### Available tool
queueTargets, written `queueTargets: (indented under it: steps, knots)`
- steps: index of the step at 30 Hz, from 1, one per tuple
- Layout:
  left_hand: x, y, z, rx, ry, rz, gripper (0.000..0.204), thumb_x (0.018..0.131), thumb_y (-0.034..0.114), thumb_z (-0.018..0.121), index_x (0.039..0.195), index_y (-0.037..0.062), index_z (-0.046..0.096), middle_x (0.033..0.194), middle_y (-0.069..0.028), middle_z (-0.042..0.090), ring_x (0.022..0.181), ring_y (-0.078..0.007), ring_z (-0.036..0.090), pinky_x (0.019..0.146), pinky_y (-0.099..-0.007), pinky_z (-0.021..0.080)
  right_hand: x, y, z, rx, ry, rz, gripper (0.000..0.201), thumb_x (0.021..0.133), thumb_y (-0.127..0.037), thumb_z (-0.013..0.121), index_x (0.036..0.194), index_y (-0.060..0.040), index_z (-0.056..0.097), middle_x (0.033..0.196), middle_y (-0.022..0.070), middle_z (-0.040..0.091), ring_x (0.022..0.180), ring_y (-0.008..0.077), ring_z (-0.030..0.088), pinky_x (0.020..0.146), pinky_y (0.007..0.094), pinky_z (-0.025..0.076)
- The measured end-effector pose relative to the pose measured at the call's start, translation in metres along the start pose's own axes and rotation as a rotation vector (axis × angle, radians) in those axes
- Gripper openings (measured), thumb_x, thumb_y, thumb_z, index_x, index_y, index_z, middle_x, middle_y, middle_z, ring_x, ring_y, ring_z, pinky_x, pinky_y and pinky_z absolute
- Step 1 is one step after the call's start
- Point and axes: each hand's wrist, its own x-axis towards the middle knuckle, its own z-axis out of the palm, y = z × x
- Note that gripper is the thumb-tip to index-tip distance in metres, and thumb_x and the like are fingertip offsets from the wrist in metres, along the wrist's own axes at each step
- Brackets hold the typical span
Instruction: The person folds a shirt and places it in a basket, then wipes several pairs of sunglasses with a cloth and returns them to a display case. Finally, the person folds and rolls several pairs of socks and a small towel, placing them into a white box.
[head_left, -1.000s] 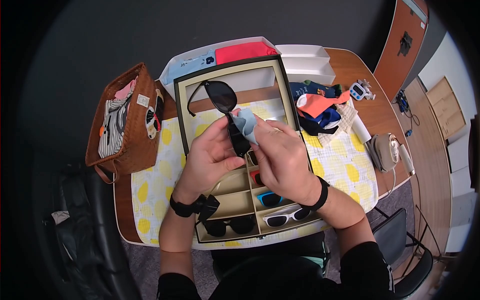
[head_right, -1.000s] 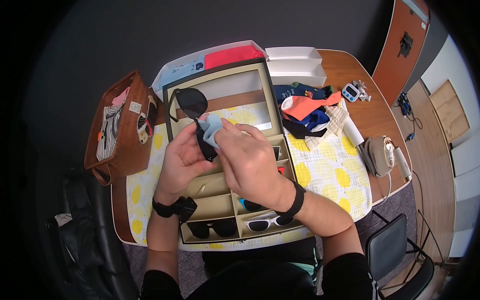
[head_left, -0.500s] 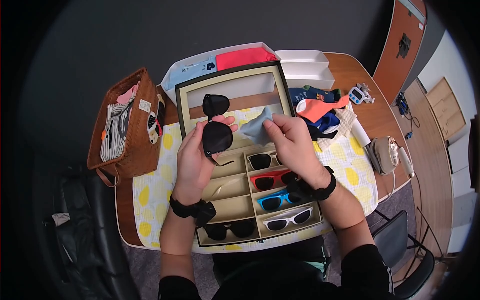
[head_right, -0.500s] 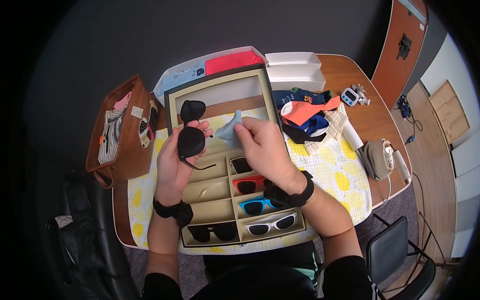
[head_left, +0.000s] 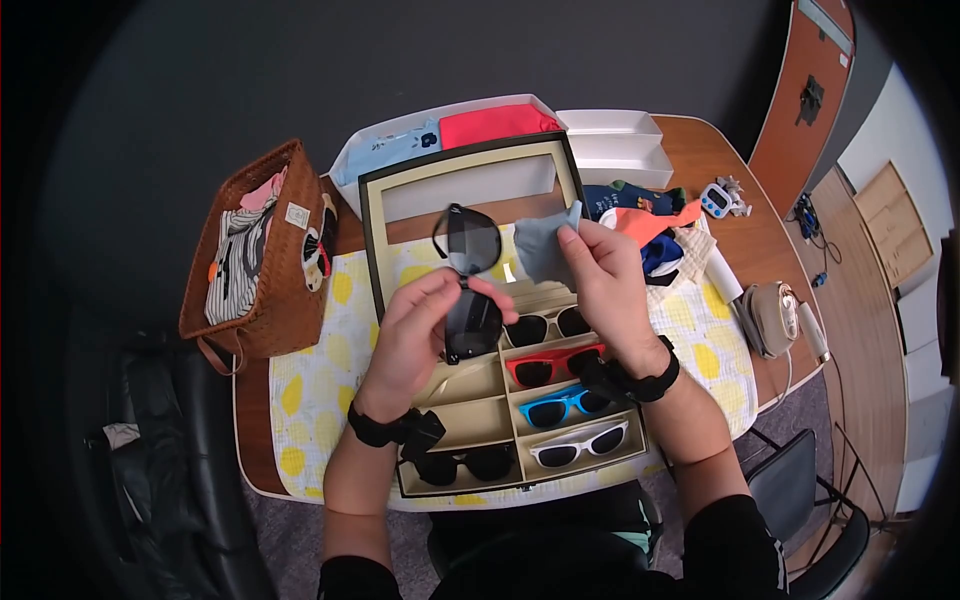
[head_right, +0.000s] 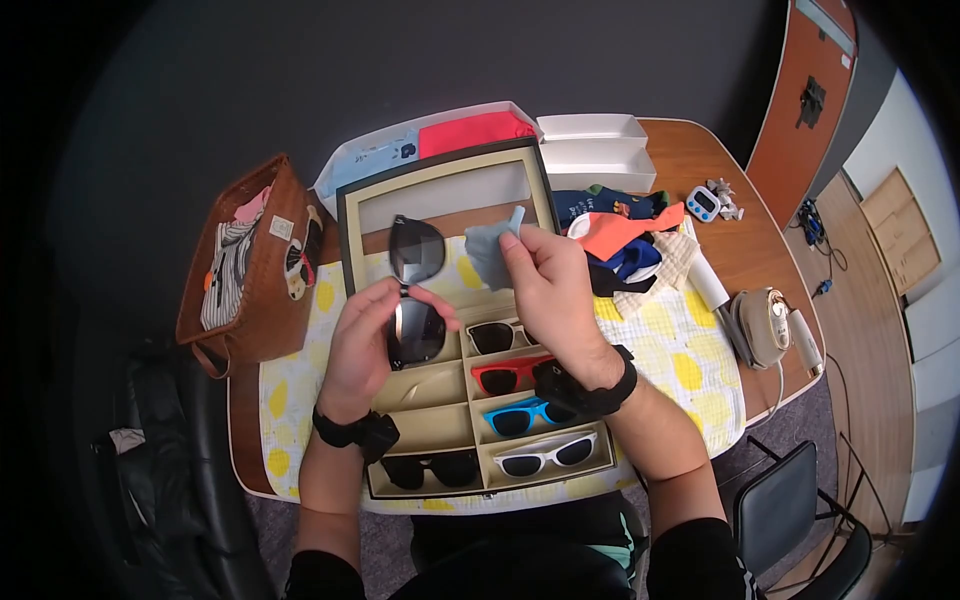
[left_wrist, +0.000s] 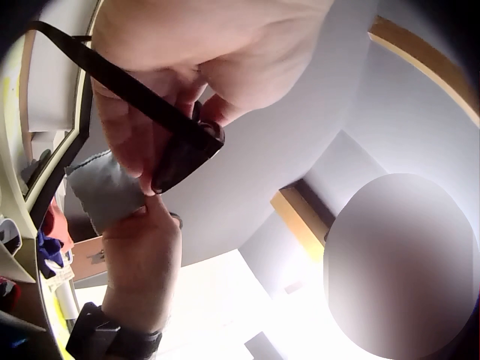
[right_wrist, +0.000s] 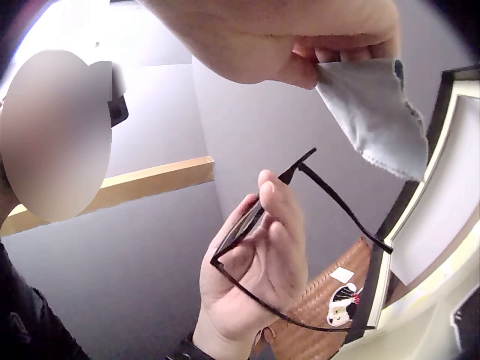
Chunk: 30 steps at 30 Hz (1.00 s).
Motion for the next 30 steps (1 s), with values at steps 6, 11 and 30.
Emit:
queueTargets:
  steps: [6, 11, 30]
  knots:
    - [-0.004, -0.001, 0.010, 0.013, -0.054, -0.123, 0.035, 0.110, 0.023, 0.041, 0.116, -0.0057, 0.060, 0.111, -0.0179, 0.070, 0.104, -0.0212, 0.069, 0.094, -0.0320, 0.054, -0.016, -0.021, 0.012, -0.051, 0.029, -0.177, 0.017, 0.098, -0.005, 0.058, 0.107, 0.0054, 0.068, 0.066, 0.0148, 0.057, 0.061, 0.0121, 0.052, 0.057, 0.0334, 0.045]
    - [-0.008, 0.000, 0.011, 0.019, -0.006, -0.070, 0.031, 0.109, 0.021, 0.044, 0.118, -0.0045, 0.060, 0.114, -0.0104, 0.067, 0.108, -0.0138, 0.063, 0.097, -0.0270, 0.048, -0.023, -0.034, 0.019, -0.372, -0.061, -0.586, 0.035, 0.082, 0.005, 0.067, 0.117, 0.0071, 0.065, 0.090, 0.0244, 0.068, 0.085, 0.0436, 0.068, 0.077, 0.0467, 0.055]
    - [-0.010, 0.003, 0.008, 0.081, -0.167, -0.105, 0.029, 0.109, 0.026, 0.047, 0.113, -0.0002, 0.057, 0.108, -0.0089, 0.066, 0.101, -0.0124, 0.061, 0.092, -0.0284, 0.048, -0.020, -0.030, 0.014, -0.401, -0.015, -0.706, 0.037, 0.080, 0.006, 0.068, 0.117, 0.0069, 0.065, 0.106, 0.0244, 0.070, 0.097, 0.0411, 0.069, 0.090, 0.0464, 0.055]
